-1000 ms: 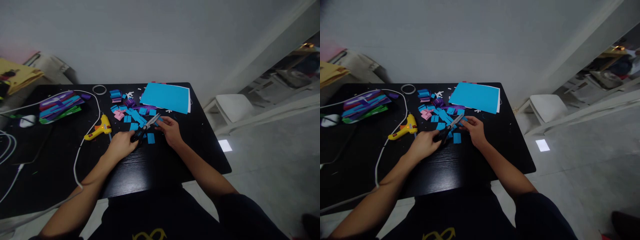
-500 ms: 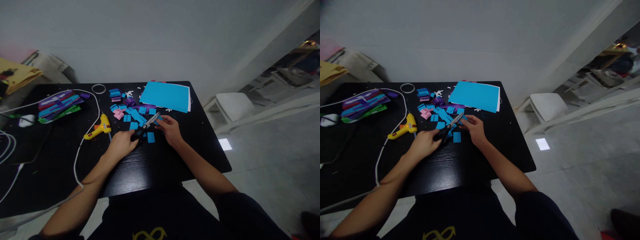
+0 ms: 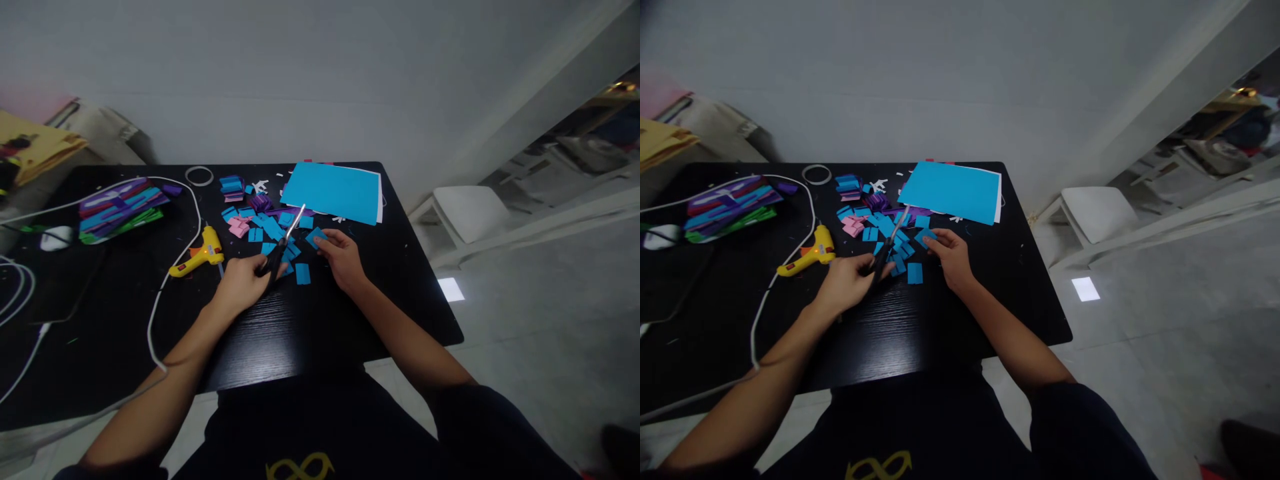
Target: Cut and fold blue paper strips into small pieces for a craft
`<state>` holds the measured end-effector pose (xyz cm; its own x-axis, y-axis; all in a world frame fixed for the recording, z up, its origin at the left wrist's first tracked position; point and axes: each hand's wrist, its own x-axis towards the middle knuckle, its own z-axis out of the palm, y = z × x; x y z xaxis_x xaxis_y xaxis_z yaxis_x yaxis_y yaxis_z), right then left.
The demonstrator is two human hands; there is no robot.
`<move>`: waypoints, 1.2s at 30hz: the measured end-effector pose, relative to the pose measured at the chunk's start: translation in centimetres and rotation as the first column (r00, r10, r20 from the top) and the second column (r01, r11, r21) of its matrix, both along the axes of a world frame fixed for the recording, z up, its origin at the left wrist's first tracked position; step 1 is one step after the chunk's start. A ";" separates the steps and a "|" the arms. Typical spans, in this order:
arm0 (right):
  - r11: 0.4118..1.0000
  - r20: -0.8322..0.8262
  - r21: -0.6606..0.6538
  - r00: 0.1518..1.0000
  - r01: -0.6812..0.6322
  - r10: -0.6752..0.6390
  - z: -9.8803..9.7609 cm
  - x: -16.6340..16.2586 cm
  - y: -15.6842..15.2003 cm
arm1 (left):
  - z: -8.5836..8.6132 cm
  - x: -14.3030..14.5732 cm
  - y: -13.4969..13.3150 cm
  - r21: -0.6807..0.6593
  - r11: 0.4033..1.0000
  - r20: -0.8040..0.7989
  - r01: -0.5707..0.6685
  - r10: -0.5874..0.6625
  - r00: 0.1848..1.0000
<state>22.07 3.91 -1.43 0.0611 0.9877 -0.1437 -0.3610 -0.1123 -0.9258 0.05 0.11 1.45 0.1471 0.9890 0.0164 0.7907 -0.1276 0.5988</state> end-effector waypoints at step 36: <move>0.989 -0.175 -0.068 0.978 -0.130 0.116 0.1 0.0 0.1 | 0.9 0.4 -0.2 -0.066 0.998 -0.044 -0.006 0.003 0.999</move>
<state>22.06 3.99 -1.31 -0.0923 0.9713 -0.2192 -0.4916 -0.2359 -0.8383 0.49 -0.10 2.32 0.1421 0.9883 -0.0553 0.8169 -0.0855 0.5704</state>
